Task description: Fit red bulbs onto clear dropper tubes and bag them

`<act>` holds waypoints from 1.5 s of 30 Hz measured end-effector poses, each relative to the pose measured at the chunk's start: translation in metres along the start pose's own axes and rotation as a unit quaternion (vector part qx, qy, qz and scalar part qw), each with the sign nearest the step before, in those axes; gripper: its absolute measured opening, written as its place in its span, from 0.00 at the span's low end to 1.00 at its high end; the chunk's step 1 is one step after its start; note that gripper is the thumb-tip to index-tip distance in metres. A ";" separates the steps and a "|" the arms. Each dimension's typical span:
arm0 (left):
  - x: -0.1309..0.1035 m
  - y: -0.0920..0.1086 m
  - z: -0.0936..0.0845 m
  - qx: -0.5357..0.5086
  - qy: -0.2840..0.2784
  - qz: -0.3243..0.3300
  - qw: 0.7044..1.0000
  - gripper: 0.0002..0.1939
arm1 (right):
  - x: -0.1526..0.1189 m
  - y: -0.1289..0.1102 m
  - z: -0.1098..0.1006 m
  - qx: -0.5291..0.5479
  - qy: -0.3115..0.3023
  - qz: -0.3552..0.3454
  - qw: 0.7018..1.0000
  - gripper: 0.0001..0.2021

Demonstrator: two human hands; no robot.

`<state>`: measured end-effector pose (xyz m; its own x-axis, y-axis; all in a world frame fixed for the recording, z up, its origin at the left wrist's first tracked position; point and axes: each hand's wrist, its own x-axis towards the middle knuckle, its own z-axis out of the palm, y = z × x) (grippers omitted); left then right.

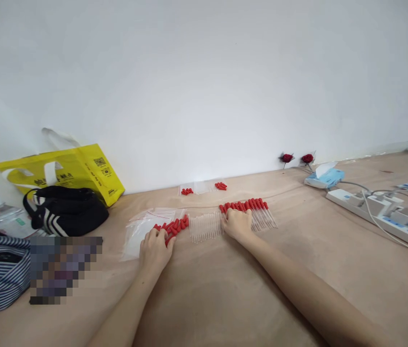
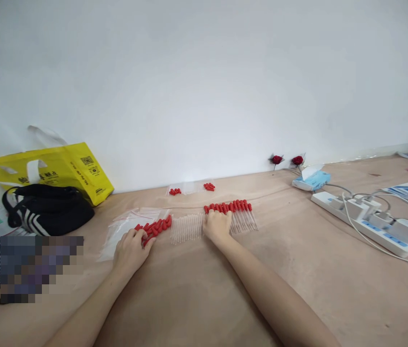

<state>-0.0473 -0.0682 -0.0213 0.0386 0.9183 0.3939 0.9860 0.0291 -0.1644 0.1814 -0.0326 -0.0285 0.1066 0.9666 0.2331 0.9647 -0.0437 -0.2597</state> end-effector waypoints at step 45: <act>-0.044 0.070 -0.009 -0.506 -0.024 0.165 0.846 0.08 | -0.083 0.054 -0.007 0.258 0.032 -0.377 0.889 0.15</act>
<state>0.0220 -0.1106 -0.0419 0.3561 0.8268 0.4355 0.5583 -0.5619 0.6103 0.2264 -0.1164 -0.0556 -0.4947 0.6544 0.5719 0.5303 0.7487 -0.3979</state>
